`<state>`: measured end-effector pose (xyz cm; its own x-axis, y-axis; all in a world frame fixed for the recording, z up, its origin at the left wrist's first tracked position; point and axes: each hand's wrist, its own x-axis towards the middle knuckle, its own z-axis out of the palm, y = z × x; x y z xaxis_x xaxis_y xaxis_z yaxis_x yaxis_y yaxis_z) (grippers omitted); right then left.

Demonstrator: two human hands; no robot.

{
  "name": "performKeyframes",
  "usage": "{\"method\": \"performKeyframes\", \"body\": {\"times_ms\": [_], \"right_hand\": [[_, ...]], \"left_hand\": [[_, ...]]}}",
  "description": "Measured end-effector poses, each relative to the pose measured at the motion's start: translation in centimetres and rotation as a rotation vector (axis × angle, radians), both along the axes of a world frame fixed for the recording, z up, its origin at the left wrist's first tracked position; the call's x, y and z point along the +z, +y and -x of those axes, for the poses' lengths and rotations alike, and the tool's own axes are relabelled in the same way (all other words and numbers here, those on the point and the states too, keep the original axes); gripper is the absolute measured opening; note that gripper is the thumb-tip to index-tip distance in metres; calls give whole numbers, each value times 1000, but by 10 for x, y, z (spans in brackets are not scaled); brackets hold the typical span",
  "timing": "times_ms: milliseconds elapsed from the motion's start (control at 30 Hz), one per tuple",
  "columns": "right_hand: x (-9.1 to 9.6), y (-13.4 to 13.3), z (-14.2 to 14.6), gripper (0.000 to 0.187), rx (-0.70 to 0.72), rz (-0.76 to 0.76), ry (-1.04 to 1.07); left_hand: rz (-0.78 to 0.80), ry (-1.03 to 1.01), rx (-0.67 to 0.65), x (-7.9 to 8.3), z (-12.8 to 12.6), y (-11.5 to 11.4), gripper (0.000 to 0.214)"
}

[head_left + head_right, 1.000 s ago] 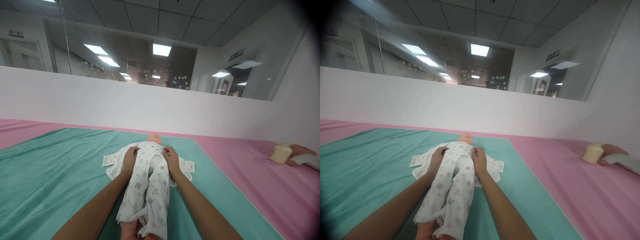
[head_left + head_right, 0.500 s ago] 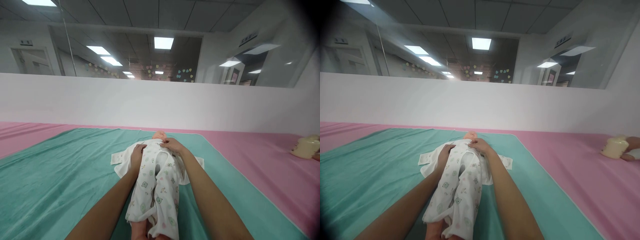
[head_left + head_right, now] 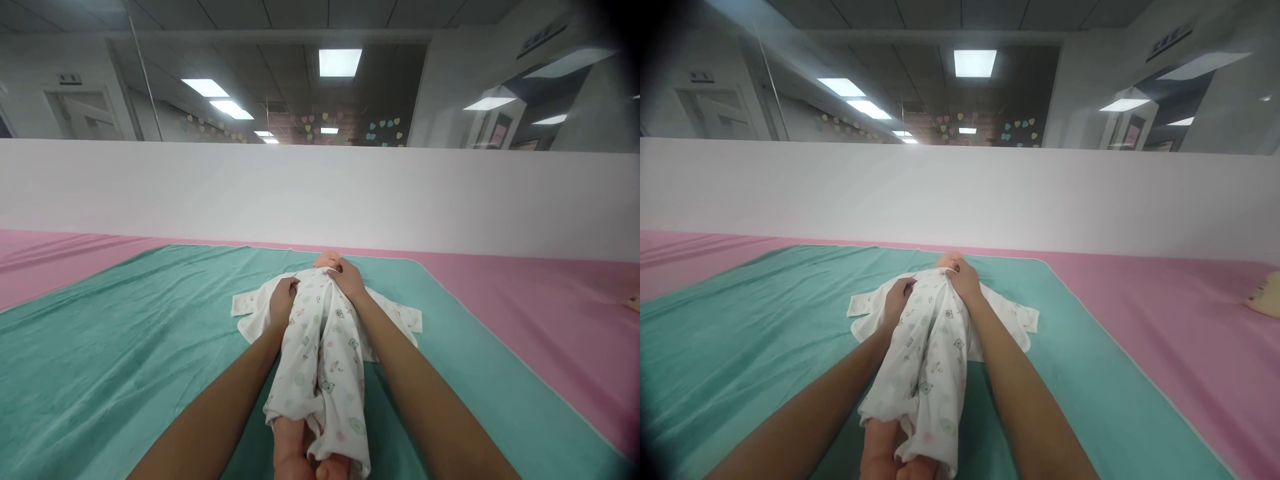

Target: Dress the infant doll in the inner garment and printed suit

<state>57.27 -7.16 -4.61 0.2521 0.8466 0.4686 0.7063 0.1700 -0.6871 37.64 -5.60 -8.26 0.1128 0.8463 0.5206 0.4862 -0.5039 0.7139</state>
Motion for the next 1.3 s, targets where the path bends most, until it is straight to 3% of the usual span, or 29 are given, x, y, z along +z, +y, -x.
{"method": "performKeyframes", "body": {"times_ms": [333, 433, 633, 700, 833, 1033, 1167, 1300], "right_hand": [[21, -19, 36, 26, 136, 5, -246], [30, -9, 39, 24, 156, 107, -304], [58, 21, 40, 30, 295, 460, -474], [61, 26, 43, 29, 335, 498, -520], [51, 29, 51, 21, 321, 391, -563], [33, 24, 61, 13, 63, 189, -611], [33, 5, 66, 21, -63, 110, -638], [24, -32, 71, 39, 43, 17, -623]], "left_hand": [[-23, -42, -23, 0, 0, 0, 25], [-2, -46, -4, 0, 0, 0, 23], [87, -94, 49, -1, 1, -2, 22], [112, -120, 63, 0, 1, -4, 24], [36, -177, 59, 1, 2, -5, 26], [-71, -240, 28, -1, 1, -4, 23], [-55, -234, -12, 0, 1, -5, 23], [-35, -216, -7, 1, 2, -7, 23]]}}
